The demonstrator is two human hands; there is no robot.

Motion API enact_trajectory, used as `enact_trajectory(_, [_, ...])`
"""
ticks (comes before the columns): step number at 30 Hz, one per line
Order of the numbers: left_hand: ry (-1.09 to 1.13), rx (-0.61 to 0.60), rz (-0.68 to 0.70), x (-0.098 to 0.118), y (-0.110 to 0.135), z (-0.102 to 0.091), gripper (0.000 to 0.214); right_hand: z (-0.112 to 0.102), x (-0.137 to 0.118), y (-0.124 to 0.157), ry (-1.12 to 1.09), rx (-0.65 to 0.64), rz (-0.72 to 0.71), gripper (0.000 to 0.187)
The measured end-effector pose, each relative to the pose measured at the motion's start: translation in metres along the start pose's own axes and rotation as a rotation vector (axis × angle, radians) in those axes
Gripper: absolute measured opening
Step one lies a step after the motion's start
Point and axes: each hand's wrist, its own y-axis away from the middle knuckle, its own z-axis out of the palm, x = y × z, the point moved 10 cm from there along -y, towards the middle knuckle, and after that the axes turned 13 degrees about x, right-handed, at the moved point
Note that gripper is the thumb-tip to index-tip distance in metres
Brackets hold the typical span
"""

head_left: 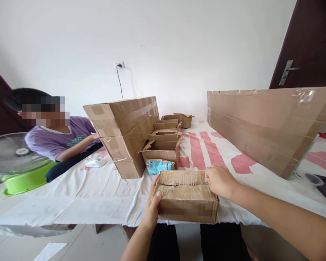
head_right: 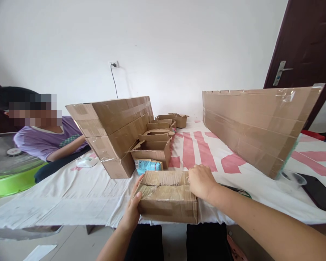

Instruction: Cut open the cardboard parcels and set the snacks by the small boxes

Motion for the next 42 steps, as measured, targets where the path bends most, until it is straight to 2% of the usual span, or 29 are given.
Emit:
enact_trajectory(8, [0.023, -0.004, -0.002, 0.003, 0.0, 0.001, 0.061, -0.003, -0.02, 0.002, 0.057, 0.013, -0.115, 0.014])
enact_trajectory(12, [0.017, -0.004, -0.008, 0.005, 0.0, 0.002, 0.062, -0.019, -0.028, 0.002, -0.061, 0.053, -0.133, 0.012])
enact_trajectory(15, [0.02, -0.005, -0.011, 0.007, 0.001, 0.004, 0.061, -0.033, -0.019, -0.006, -0.123, 0.102, -0.081, 0.016])
enact_trajectory(20, [0.033, -0.008, -0.024, 0.008, 0.003, 0.005, 0.063, -0.019, -0.003, -0.009, -0.033, -0.035, -0.043, 0.014])
enact_trajectory(27, [0.025, -0.009, -0.007, 0.004, 0.001, 0.003, 0.063, -0.007, -0.02, -0.003, 0.071, -0.044, -0.118, 0.014])
enact_trajectory(31, [0.024, 0.004, -0.018, 0.005, 0.001, 0.003, 0.065, -0.008, -0.018, -0.007, 0.035, -0.047, -0.11, 0.011])
enact_trajectory(35, [-0.025, -0.007, -0.094, 0.008, -0.002, 0.001, 0.066, -0.015, -0.01, -0.01, 0.005, -0.029, -0.101, 0.012])
enact_trajectory(37, [-0.123, 0.02, -0.053, 0.022, -0.007, -0.005, 0.066, -0.019, -0.007, -0.012, -0.015, -0.01, -0.094, 0.013])
enact_trajectory(39, [-0.269, 0.09, 0.112, 0.053, -0.01, -0.011, 0.062, -0.023, -0.004, -0.015, -0.05, 0.013, -0.082, 0.013])
enact_trajectory(41, [-0.416, 0.097, 0.33, 0.093, -0.006, -0.002, 0.053, -0.027, -0.001, -0.019, -0.092, 0.034, -0.068, 0.013])
enact_trajectory(42, [-0.478, 0.045, 0.43, 0.109, -0.001, 0.011, 0.046, -0.028, 0.0, -0.021, -0.108, 0.04, -0.063, 0.012])
